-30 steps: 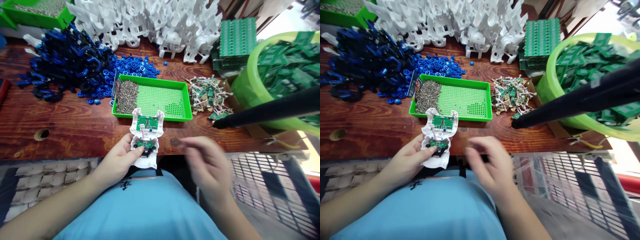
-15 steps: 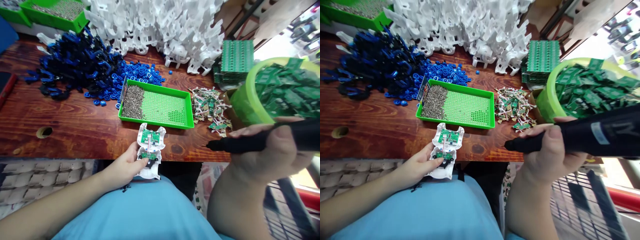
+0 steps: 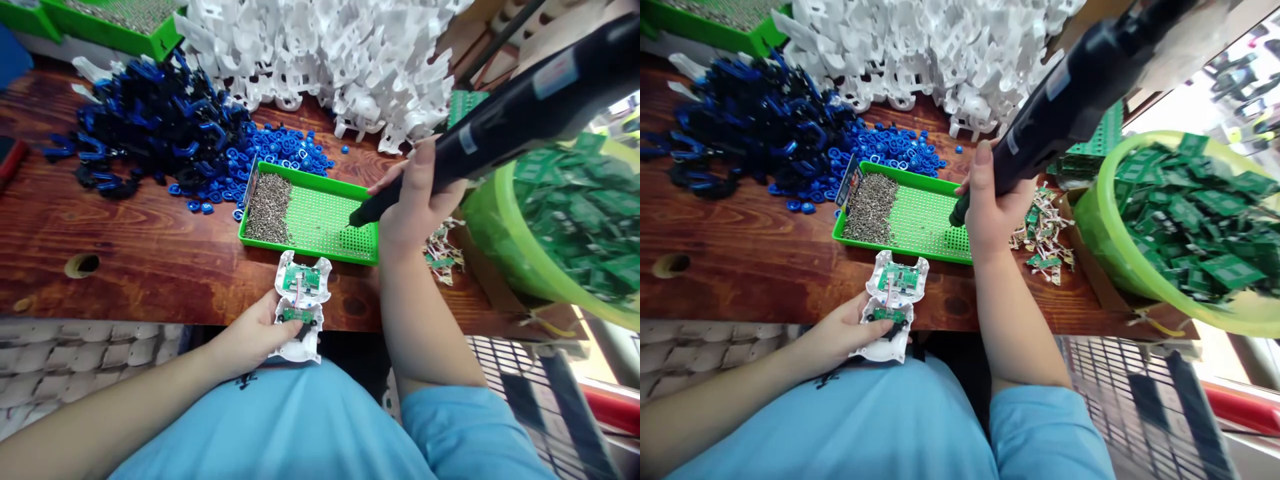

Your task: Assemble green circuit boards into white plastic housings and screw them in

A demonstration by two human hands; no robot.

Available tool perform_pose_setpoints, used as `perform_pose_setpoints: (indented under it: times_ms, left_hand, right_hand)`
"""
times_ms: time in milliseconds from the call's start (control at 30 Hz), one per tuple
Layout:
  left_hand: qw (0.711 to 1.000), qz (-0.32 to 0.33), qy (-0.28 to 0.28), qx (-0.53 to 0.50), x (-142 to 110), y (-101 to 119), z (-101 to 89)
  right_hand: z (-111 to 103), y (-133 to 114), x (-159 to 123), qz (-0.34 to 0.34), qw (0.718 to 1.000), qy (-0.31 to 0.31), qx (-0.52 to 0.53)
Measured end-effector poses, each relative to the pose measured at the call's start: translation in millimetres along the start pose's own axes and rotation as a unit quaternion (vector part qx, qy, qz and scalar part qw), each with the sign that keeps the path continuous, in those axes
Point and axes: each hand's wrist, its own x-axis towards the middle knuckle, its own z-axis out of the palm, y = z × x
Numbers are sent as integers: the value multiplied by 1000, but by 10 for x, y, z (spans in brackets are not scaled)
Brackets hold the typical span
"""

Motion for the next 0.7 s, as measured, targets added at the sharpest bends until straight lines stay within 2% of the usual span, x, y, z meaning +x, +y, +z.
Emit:
perform_pose_setpoints:
  times_ms: [133, 267, 467, 600, 700]
  left_hand:
    - [1000, -12, -16, -16, 15, -14, -1]
    - [999, -29, -26, -27, 12, 0, 35]
    - [999, -34, -19, -34, 11, -17, 43]
    - [998, -41, -16, -34, 16, -42, 24]
    - [998, -45, -19, -28, 16, -32, 14]
  right_hand:
    - [23, 118, 23, -7, 999, 27, -28]
    - [24, 120, 10, 21, 996, 27, -88]
    - [-4, -63, -18, 77, 988, -40, -129]
    - [2, -18, -28, 52, 992, -2, -117]
    - [17, 49, 6, 3, 998, 42, -54]
